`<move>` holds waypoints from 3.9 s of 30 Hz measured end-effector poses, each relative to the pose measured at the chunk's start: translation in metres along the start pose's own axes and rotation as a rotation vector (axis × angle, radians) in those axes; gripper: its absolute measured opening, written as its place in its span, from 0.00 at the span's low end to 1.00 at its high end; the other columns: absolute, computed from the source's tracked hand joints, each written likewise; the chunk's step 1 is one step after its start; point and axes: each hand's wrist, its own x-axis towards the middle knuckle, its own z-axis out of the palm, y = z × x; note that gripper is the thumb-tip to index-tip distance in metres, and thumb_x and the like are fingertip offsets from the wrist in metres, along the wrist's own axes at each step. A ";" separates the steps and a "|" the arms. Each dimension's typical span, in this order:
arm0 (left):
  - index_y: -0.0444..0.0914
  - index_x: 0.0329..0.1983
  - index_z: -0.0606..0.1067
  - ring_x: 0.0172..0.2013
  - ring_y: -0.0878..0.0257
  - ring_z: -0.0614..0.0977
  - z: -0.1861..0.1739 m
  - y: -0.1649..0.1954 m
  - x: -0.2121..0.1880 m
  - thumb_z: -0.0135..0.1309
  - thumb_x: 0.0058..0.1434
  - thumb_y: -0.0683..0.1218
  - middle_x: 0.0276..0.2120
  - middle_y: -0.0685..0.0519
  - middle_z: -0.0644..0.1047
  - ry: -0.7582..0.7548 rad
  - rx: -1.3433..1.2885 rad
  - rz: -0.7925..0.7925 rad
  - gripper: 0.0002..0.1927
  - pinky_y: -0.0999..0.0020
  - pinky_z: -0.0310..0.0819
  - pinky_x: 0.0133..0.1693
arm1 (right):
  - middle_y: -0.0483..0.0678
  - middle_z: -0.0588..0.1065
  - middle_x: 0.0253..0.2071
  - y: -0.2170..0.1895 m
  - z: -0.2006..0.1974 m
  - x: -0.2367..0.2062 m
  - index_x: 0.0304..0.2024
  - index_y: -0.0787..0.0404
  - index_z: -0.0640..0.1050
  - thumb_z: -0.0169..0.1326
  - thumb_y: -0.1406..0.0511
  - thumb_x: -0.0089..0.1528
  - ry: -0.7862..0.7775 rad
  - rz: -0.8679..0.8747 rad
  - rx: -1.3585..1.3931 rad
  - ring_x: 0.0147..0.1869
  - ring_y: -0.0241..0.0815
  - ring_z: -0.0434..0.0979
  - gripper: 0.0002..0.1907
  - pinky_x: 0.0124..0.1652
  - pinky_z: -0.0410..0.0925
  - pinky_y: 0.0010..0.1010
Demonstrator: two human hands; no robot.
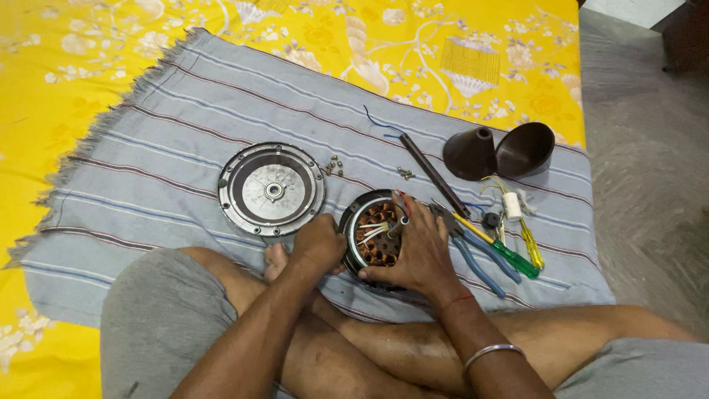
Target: The person sits on a bed repairing a ceiling fan motor. They arrange the disassembled motor parts, thread and route the copper winding wires through the stator, flip the motor housing over, align the mounting plate, insert small screws around the rim, and tighten the screws using a screwdriver.
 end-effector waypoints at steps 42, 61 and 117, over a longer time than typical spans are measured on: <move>0.40 0.38 0.81 0.40 0.45 0.84 -0.026 0.034 -0.033 0.62 0.58 0.53 0.33 0.42 0.82 0.165 -0.022 0.114 0.13 0.50 0.74 0.46 | 0.52 0.81 0.30 -0.014 -0.004 -0.005 0.38 0.58 0.84 0.63 0.61 0.60 0.238 0.255 0.329 0.31 0.47 0.82 0.09 0.32 0.71 0.38; 0.38 0.34 0.80 0.38 0.44 0.84 -0.019 0.027 -0.026 0.63 0.57 0.52 0.31 0.42 0.82 0.202 -0.011 0.180 0.13 0.50 0.75 0.43 | 0.51 0.82 0.33 -0.014 -0.013 -0.002 0.40 0.60 0.83 0.61 0.62 0.60 0.225 0.155 0.480 0.35 0.42 0.85 0.09 0.35 0.72 0.32; 0.31 0.51 0.72 0.22 0.65 0.73 0.009 0.024 -0.059 0.52 0.62 0.43 0.26 0.53 0.72 -0.220 -0.941 -0.001 0.15 0.65 0.72 0.25 | 0.38 0.50 0.14 0.006 -0.036 0.011 0.16 0.53 0.55 0.43 0.48 0.73 0.209 0.124 1.514 0.16 0.32 0.45 0.33 0.19 0.44 0.30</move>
